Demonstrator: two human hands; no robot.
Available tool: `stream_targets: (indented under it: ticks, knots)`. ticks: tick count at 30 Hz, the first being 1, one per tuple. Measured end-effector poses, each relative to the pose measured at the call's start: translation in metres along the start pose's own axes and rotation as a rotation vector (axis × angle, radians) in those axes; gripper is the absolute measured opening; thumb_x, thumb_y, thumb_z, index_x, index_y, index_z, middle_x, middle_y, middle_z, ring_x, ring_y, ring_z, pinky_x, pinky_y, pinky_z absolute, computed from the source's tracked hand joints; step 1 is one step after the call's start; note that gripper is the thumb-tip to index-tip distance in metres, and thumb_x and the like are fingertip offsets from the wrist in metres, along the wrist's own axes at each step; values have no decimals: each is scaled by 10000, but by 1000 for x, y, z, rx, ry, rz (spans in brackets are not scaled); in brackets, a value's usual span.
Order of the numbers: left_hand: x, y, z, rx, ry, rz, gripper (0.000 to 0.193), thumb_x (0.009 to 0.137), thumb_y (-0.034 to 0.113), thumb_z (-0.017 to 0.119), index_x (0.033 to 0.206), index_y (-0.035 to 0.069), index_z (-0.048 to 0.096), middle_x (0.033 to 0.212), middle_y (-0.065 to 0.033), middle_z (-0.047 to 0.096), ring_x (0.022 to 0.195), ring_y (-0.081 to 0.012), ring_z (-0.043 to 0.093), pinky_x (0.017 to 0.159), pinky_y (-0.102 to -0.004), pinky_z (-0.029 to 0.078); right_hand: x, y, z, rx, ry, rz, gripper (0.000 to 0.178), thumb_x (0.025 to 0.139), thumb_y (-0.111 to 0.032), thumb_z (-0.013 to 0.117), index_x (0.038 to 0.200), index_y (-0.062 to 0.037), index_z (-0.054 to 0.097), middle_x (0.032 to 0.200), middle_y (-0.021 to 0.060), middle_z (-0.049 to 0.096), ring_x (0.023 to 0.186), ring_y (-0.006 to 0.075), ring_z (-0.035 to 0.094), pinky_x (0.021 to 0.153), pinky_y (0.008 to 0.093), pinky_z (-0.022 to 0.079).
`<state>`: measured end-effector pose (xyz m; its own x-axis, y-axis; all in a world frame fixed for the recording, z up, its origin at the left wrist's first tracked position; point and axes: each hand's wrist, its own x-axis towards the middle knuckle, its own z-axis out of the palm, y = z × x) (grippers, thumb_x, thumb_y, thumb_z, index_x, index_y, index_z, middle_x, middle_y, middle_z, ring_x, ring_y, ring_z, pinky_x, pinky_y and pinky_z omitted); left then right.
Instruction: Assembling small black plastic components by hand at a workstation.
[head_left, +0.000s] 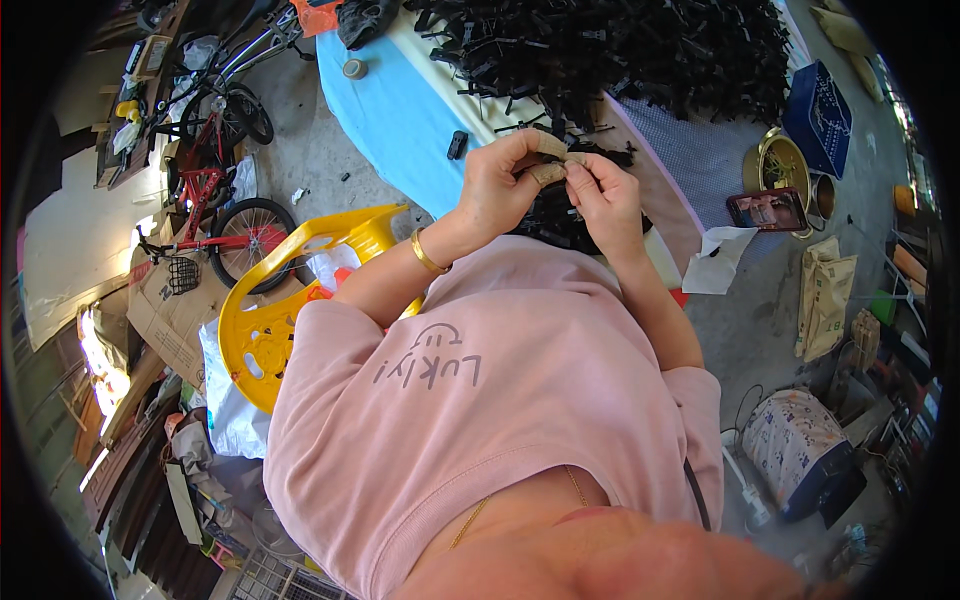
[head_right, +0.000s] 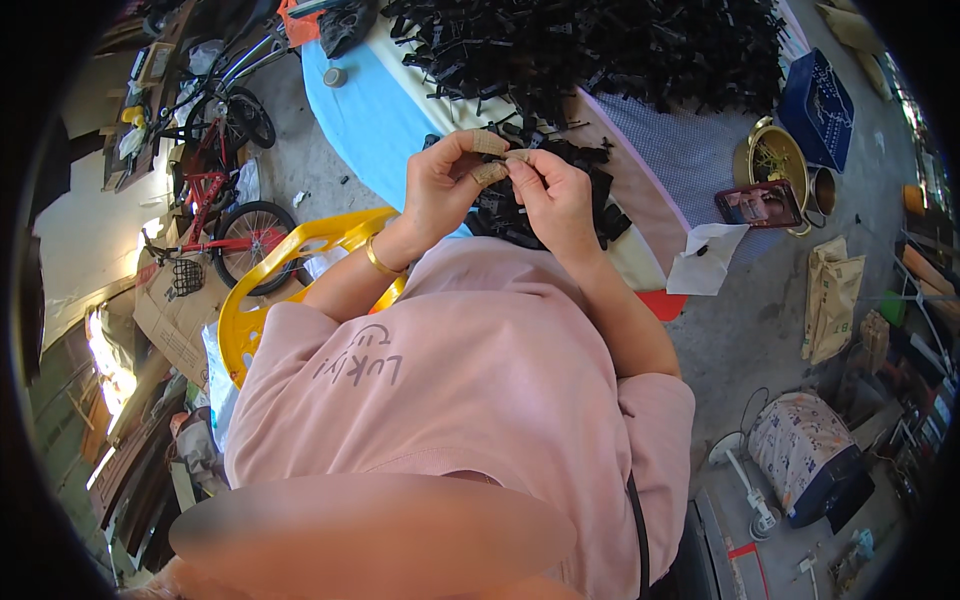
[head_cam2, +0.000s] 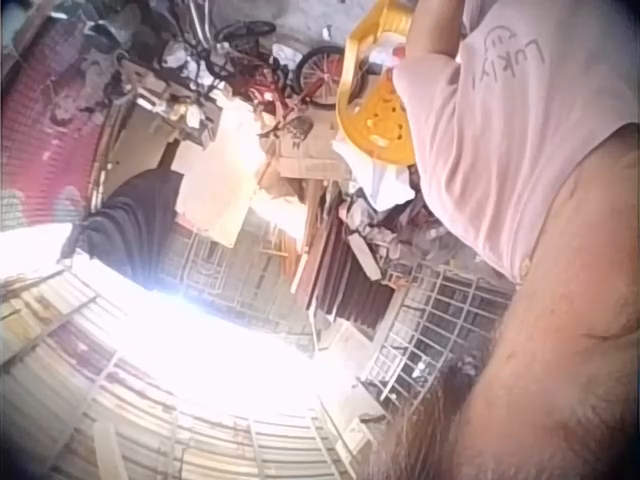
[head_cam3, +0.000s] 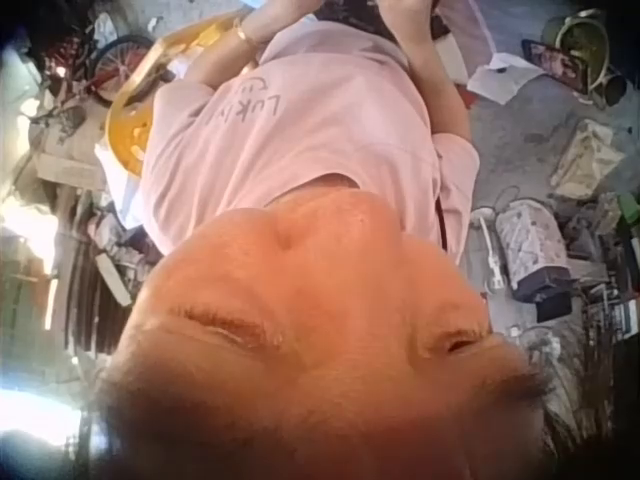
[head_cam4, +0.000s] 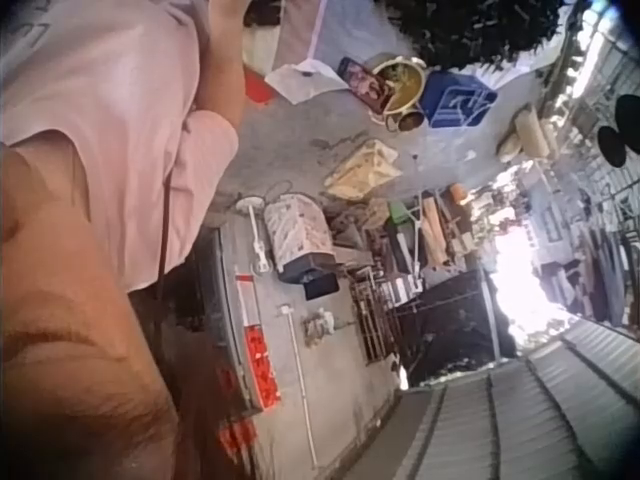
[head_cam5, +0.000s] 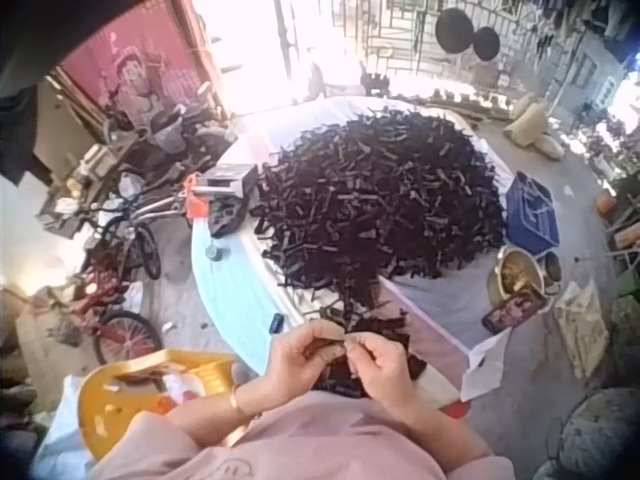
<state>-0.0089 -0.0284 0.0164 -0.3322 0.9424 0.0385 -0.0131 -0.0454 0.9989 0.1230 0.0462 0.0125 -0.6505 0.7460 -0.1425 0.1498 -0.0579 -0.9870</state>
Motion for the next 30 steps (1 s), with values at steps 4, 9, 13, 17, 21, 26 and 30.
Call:
stream_targets:
  ticks: [4, 9, 13, 17, 21, 26, 30]
  knots:
    - [0, -5, -1, 137, 4, -21, 270, 764, -64, 614, 1023, -28, 545, 940, -69, 606, 857, -135, 597, 770, -245, 496, 1, 8, -2, 73, -46, 69, 148, 886, -139, 522, 889, -9, 593, 613, -44, 477, 521, 11, 381, 444, 162, 284]
    - [1, 3, 2, 285, 77, 60, 414, 704, 10, 681, 1083, 22, 513, 832, -95, 625, 706, -168, 617, 636, -262, 500, 5, -5, -13, 59, -4, 67, 146, 838, -134, 596, 915, -10, 600, 657, -44, 507, 551, 6, 404, 467, 157, 317]
    - [2, 20, 2, 526, -93, 80, 600, 647, 46, 711, 1184, 51, 442, 833, -107, 624, 720, -236, 606, 623, -304, 485, 7, -9, -15, -167, -52, -82, 211, 736, -114, 701, 884, 9, 615, 652, -13, 556, 572, 30, 470, 517, 181, 385]
    - [11, 42, -25, 320, -478, 64, 735, 609, 28, 718, 1263, 60, 386, 962, -116, 625, 944, -250, 568, 819, -340, 442, 3, -10, -37, -35, -202, -86, 173, 743, -85, 688, 864, 7, 605, 694, -6, 570, 617, 29, 495, 570, 165, 407]
    - [11, 25, -39, -387, -706, -259, 786, 615, 7, 754, 1289, 1, 349, 1115, -133, 563, 1013, -235, 558, 938, -354, 404, -1, -4, -52, 324, -369, -90, 145, 776, -58, 650, 888, 10, 587, 770, -10, 579, 664, 33, 502, 603, 165, 413]
    - [9, 14, -20, -735, -577, -373, 403, 664, 38, 739, 981, 8, 493, 902, -77, 564, 819, -170, 617, 720, -278, 519, -1, -10, -46, 306, -406, -43, 155, 779, -53, 648, 903, 12, 580, 785, -10, 573, 684, 35, 501, 603, 171, 415]
    - [6, 19, -16, -632, -510, -517, 304, 712, 22, 671, 965, -16, 505, 890, -76, 572, 794, -165, 614, 712, -265, 514, 0, -12, -47, 148, -390, -249, 138, 783, -32, 635, 901, 15, 580, 774, 9, 580, 676, 49, 514, 603, 176, 420]
